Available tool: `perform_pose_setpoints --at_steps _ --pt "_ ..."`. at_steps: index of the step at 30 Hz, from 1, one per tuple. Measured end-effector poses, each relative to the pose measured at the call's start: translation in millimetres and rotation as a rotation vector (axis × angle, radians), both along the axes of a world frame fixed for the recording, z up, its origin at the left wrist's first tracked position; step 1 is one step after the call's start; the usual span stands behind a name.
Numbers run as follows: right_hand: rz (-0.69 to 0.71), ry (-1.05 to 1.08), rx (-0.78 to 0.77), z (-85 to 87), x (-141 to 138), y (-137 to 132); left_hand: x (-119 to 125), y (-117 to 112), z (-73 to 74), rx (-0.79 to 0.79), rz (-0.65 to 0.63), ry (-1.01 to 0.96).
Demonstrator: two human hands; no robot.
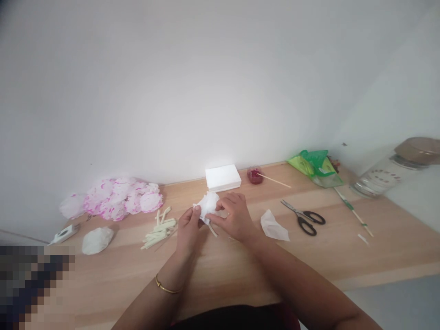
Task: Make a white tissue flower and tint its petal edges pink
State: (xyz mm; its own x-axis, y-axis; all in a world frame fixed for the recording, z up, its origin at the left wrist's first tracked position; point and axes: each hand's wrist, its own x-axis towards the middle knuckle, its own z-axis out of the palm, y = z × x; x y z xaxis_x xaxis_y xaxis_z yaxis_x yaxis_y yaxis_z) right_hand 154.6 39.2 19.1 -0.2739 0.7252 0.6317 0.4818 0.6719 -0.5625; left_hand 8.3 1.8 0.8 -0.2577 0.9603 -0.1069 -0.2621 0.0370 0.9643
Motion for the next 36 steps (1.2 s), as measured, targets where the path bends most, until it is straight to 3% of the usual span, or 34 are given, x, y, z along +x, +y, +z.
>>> perform_pose_setpoints --at_steps 5,7,13,19,25,31,36 --pt "0.062 -0.028 -0.019 -4.5 1.2 4.4 1.6 3.0 2.3 -0.072 0.093 -0.168" --pt "0.079 -0.032 -0.033 -4.2 2.5 4.6 0.0 3.2 3.6 -0.071 0.110 -0.124" --pt "-0.016 0.094 -0.006 2.0 2.4 -0.4 -4.3 -5.2 9.6 0.152 0.036 0.622" --pt "-0.001 -0.107 0.063 -0.3 1.2 0.4 -1.6 -8.6 7.4 0.325 -0.032 0.904" --pt "0.034 -0.029 0.017 -1.7 5.9 6.4 -2.0 -3.6 3.7 0.327 -0.088 0.915" --pt "0.068 0.104 -0.091 1.8 9.7 10.3 -5.3 0.8 5.9 0.163 -0.100 0.628" --pt "0.070 0.142 -0.153 1.8 11.1 10.9 -5.5 -0.4 6.5 0.159 -0.082 0.599"
